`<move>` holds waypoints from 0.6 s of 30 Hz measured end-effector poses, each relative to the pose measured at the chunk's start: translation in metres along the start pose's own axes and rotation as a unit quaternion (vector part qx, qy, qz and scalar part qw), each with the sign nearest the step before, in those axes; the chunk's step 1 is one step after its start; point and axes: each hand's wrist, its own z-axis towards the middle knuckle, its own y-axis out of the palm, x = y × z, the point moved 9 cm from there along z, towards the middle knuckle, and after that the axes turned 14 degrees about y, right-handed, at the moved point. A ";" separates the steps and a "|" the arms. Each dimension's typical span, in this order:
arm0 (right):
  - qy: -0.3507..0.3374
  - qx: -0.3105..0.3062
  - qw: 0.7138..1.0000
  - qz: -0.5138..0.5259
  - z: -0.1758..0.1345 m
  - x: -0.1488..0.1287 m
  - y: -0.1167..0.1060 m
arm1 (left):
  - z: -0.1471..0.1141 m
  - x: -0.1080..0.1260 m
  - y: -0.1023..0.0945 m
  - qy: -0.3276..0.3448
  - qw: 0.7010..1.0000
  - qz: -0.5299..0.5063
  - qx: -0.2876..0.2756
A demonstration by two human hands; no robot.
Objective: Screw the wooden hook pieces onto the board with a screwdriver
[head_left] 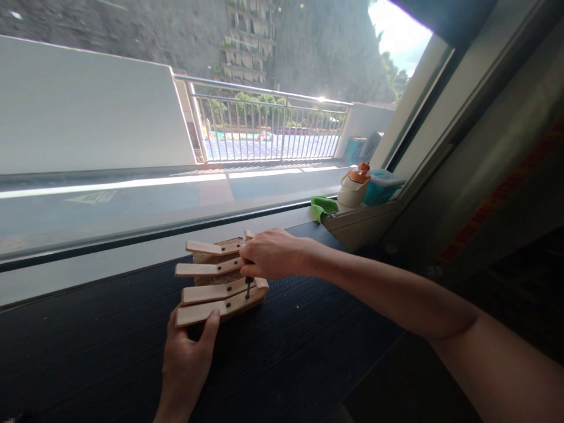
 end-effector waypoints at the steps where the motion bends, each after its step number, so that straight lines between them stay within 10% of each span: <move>1: -0.003 -0.001 1.000 -0.006 -0.001 -0.001 -0.001 | 0.000 0.000 0.000 0.002 1.000 -0.002 -0.002; 8: -0.078 -0.025 0.996 -0.025 -0.006 -0.019 -0.010 | 0.000 -0.004 0.001 0.002 1.000 0.001 -0.010; 18: -0.016 -0.001 1.000 0.012 -0.001 -0.006 -0.002 | 0.000 -0.002 0.000 -0.008 1.000 0.014 -0.008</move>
